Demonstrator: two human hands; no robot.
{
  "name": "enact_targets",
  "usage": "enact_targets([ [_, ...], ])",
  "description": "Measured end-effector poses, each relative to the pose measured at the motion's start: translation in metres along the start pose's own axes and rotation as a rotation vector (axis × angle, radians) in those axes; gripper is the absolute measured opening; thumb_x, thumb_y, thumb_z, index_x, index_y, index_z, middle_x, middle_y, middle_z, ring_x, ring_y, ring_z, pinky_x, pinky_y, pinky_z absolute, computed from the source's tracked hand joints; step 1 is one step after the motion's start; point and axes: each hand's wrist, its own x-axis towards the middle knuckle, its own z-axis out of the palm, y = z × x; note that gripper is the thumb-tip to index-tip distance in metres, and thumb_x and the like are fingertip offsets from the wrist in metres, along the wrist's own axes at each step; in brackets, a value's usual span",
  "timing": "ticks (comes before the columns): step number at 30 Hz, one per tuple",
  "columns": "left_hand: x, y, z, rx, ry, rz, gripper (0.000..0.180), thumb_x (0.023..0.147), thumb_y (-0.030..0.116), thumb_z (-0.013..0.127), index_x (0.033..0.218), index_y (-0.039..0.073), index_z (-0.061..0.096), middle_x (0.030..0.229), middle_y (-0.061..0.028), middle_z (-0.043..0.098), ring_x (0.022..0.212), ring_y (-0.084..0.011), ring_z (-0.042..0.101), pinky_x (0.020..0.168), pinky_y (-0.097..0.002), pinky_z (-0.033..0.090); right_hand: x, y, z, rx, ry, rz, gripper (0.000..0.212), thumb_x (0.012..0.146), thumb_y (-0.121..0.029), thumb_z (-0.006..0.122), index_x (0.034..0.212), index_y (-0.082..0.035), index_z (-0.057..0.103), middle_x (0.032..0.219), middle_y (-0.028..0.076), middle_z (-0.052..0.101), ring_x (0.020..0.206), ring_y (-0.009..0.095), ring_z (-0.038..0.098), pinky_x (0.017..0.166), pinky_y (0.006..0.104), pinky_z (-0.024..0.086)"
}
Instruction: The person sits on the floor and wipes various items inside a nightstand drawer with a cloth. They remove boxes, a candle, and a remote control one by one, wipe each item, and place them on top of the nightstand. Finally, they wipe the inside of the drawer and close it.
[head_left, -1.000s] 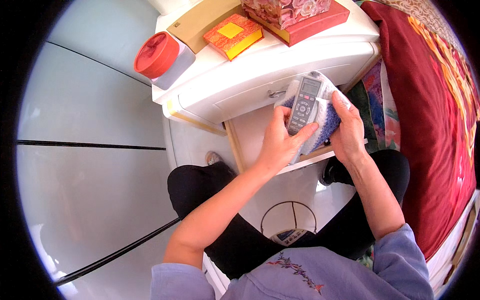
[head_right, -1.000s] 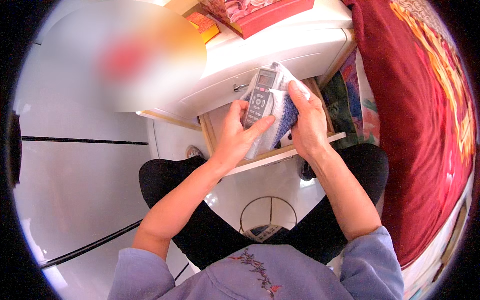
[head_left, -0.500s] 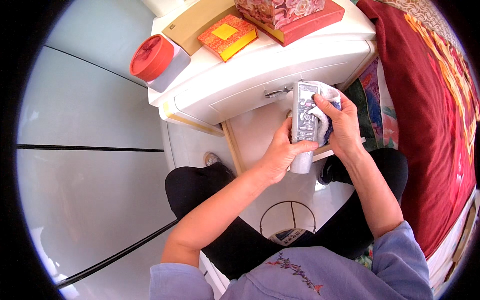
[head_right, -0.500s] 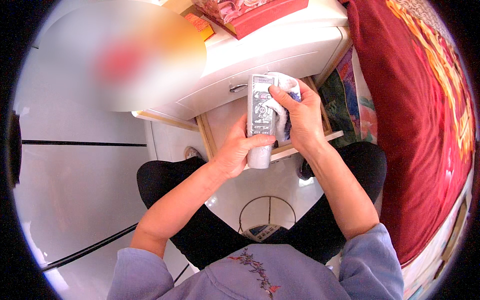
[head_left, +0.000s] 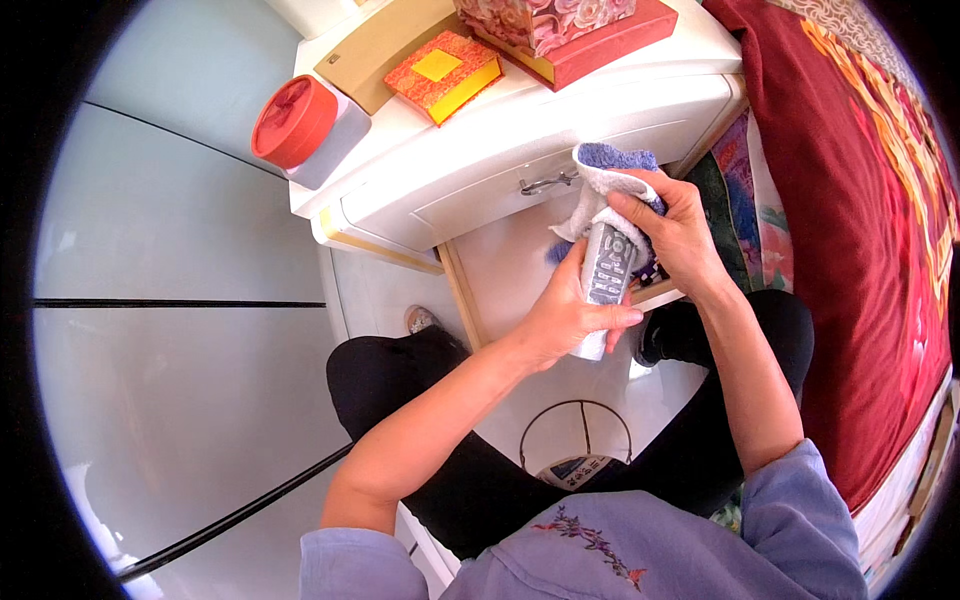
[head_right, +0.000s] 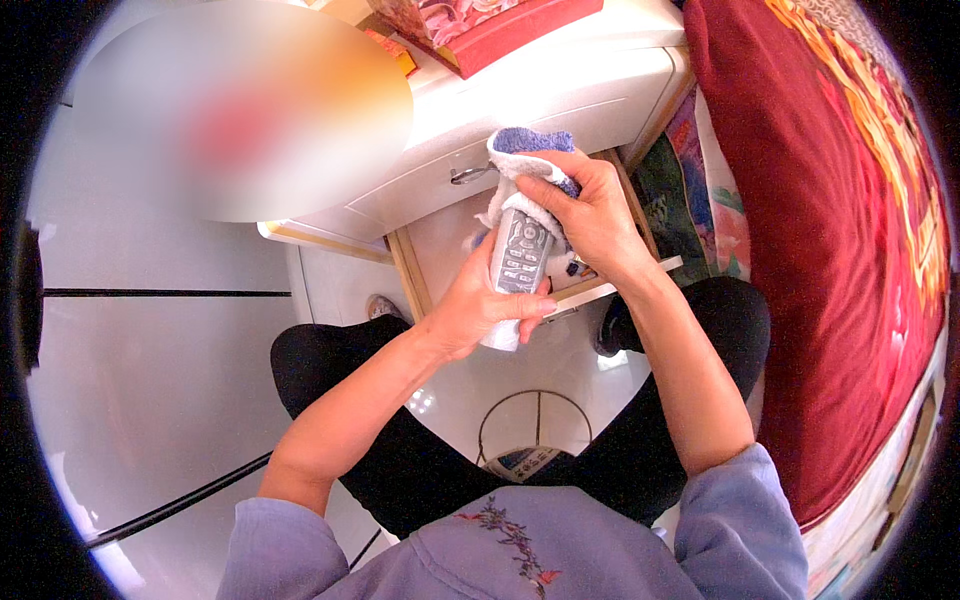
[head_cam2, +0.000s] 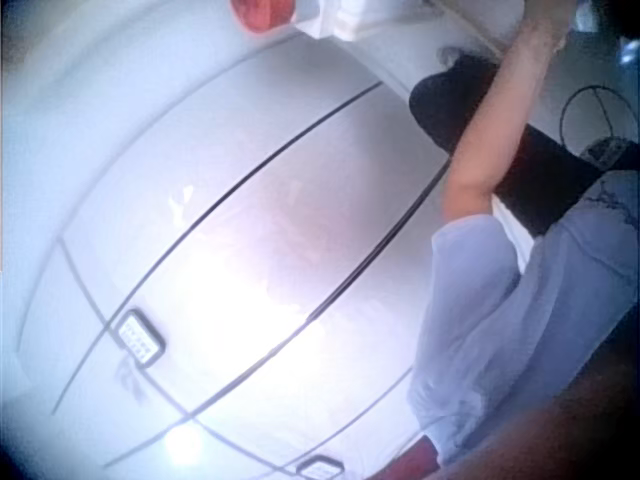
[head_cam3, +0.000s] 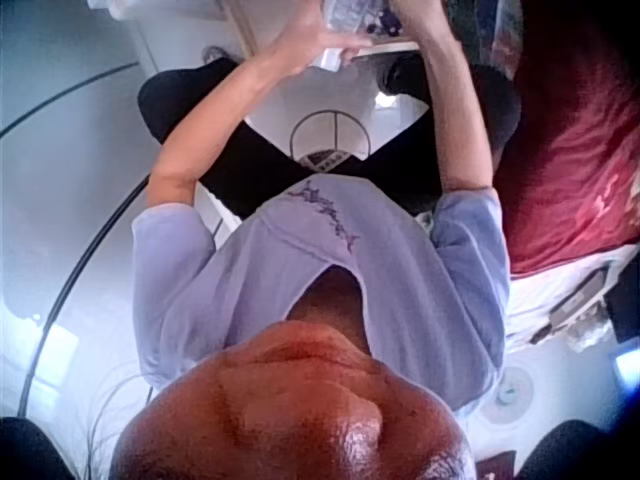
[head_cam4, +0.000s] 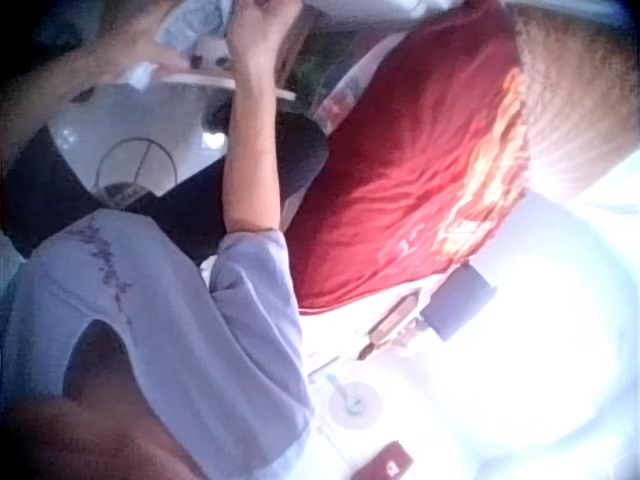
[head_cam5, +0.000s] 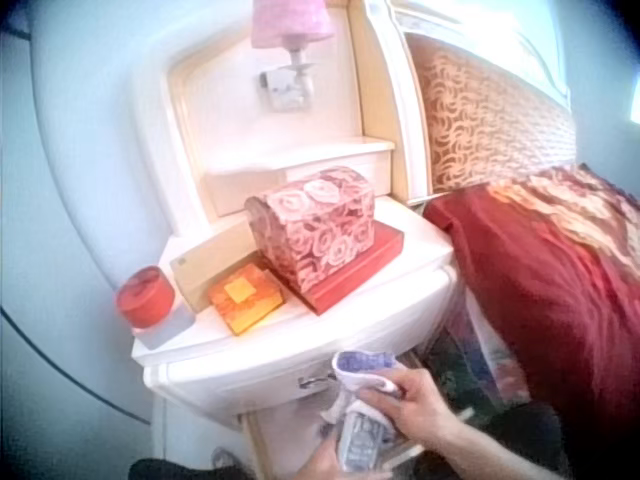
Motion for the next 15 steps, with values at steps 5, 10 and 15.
enact_targets([
  [5, -0.002, 0.007, 0.002, -0.005, -0.021, -0.070, 0.056, 0.070, 0.003, 0.071, 0.113, 0.005, 0.036, 0.078, -0.0069, 0.054, 0.054, -0.0133, 0.055, 0.044, -0.0267, 0.046, 0.004, 0.005, -0.004, -0.352, 0.148, -0.269, 0.016, 0.085, -0.008, 0.058, 0.098, 0.000, 0.063, 0.077, 0.005, 0.060, 0.070, 0.009, 0.054, 0.064, 0.0242, 0.044],
  [10, -0.004, 0.011, 0.003, -0.002, -0.032, -0.094, 0.054, 0.073, 0.003, 0.070, 0.113, 0.003, 0.034, 0.076, -0.0063, 0.053, 0.052, -0.0130, 0.054, 0.044, -0.0257, 0.045, 0.007, -0.006, -0.007, -0.416, 0.286, -0.199, 0.016, 0.081, -0.006, 0.059, 0.096, -0.002, 0.061, 0.070, 0.013, 0.061, 0.064, 0.018, 0.058, 0.062, 0.0300, 0.046],
  [15, -0.005, 0.010, 0.000, -0.059, 0.024, -0.080, 0.050, 0.075, 0.010, 0.072, 0.111, 0.004, 0.038, 0.076, -0.0066, 0.054, 0.050, -0.0122, 0.053, 0.042, -0.0253, 0.044, 0.005, -0.004, -0.002, -0.419, 0.009, -0.397, 0.021, 0.078, -0.008, 0.063, 0.098, -0.005, 0.061, 0.079, 0.013, 0.059, 0.072, 0.024, 0.059, 0.066, 0.0314, 0.046],
])
